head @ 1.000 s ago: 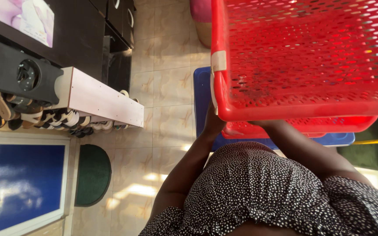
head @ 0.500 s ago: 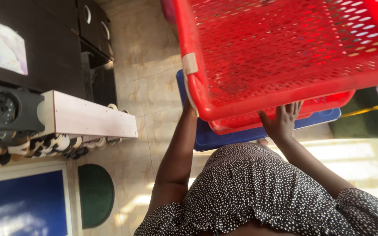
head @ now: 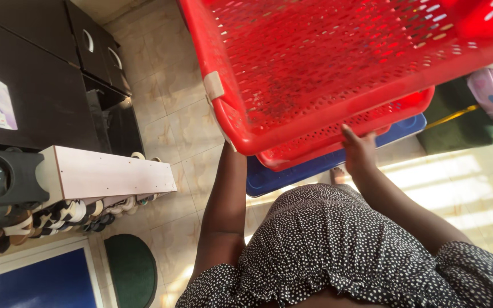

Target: The person assembles a red plastic basket by inserting white plastic rods into the basket's corner sockets. They repeatedly insert and remove the rods to fit them into place, handling the basket and rods by hand.

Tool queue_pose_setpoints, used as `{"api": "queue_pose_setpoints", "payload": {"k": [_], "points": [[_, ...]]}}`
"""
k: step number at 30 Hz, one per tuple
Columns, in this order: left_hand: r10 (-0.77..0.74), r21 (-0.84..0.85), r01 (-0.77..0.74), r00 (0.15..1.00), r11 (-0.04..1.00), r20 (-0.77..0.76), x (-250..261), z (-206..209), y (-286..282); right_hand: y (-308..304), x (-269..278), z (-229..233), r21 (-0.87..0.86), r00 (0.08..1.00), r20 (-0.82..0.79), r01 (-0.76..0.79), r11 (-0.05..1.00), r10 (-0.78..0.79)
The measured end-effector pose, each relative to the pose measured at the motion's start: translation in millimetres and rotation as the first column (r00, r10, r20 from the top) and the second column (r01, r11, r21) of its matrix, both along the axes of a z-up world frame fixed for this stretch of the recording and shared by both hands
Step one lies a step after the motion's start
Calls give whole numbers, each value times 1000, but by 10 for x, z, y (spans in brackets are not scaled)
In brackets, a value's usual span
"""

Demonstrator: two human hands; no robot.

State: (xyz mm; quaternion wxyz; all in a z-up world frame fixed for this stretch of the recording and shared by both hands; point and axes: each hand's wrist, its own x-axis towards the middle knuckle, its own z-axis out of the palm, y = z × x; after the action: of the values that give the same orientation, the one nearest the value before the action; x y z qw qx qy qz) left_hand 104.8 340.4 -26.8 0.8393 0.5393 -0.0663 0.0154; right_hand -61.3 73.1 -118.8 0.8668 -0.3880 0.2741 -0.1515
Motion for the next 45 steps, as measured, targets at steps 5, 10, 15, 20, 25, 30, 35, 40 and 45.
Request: {"api": "queue_pose_setpoints", "payload": {"k": [5, 10, 15, 20, 25, 30, 35, 40, 45], "points": [[33, 15, -33, 999, 999, 20, -134, 53, -3, 294, 59, -4, 73, 999, -20, 35, 997, -34], [6, 34, -6, 1000, 999, -21, -314, -128, -210, -70, 179, 12, 83, 976, 193, 83, 993, -98], [28, -28, -33, 988, 999, -152, -770, -444, -479, -543, 443, 363, 96, 977, 213, -12, 995, -9], [-80, -432, -161, 869, 887, -488, -1202, -676, -531, -914, 844, 1085, 237, 815, 490, -466, 852, 310], [-450, -684, 113, 827, 720, -337, -1407, -1006, -752, -1315, 1116, 1538, 91, 749, 554, -489, 867, 364], [-537, -666, 218, 781, 713, -319, -1594, -1369, -1087, -1598, 1337, 1667, 6, 723, 550, -503, 864, 418], [-550, -597, 262, 749, 758, -369, -1760, -1474, -1417, -1834, 1535, 1656, -55, 696, 541, -531, 846, 472], [-493, -582, 209, 780, 786, -386, -1778, -1419, -1663, -2003, 1585, 1558, -114, 684, 499, -557, 823, 532], [-324, -182, 269, 739, 946, -590, -1790, -1150, -1646, -2121, 1553, 1421, -180, 693, 445, -551, 815, 567]]}}
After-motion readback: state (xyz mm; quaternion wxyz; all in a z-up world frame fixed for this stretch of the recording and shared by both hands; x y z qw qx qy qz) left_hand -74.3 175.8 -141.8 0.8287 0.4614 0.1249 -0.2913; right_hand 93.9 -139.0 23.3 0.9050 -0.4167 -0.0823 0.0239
